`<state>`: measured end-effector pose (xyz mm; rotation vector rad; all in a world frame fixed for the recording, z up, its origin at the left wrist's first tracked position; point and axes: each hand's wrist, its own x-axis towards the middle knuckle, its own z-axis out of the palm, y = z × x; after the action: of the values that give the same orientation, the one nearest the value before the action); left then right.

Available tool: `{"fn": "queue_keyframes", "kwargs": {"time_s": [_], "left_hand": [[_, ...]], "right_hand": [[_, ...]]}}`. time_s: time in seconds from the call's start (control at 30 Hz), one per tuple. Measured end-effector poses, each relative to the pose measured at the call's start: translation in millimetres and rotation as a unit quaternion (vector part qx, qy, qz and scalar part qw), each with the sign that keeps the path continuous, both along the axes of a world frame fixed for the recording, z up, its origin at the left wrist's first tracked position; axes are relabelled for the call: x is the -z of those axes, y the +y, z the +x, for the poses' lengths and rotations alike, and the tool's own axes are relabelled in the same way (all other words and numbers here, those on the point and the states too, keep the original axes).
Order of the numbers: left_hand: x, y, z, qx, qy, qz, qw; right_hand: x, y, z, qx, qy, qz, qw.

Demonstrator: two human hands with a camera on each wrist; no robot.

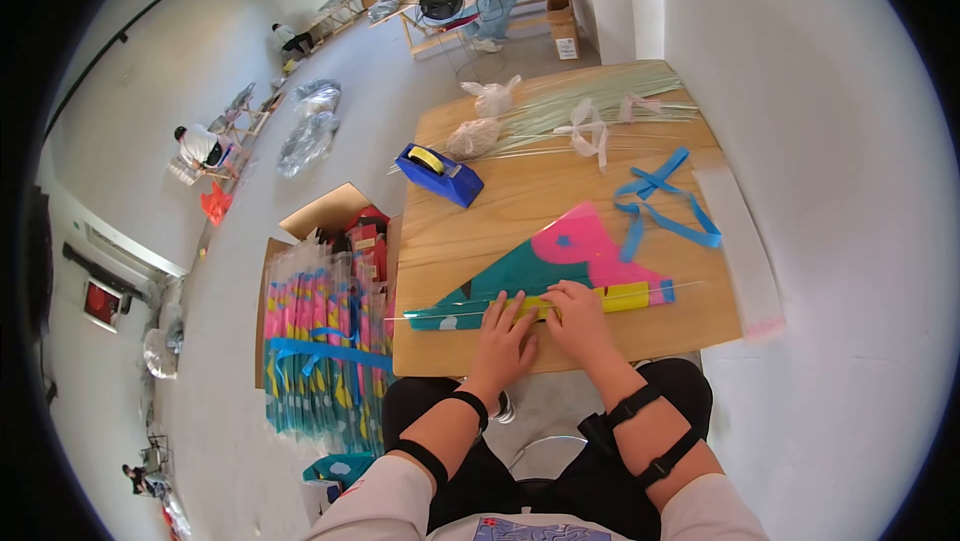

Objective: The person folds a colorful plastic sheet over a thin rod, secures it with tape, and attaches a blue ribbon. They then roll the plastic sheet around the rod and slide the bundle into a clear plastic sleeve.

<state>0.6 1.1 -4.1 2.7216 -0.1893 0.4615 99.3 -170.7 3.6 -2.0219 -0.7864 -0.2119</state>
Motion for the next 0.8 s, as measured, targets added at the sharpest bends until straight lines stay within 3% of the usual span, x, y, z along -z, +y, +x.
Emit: {"fn": "queue_keyframes", "kwargs": {"time_s": [0.8], "left_hand": [[-3.3, 1.0, 0.1, -0.006, 0.007, 0.027, 1.0]], "right_hand": [[-2.7, 1.4, -8.2, 0.026, -0.044, -0.127, 0.991]]}}
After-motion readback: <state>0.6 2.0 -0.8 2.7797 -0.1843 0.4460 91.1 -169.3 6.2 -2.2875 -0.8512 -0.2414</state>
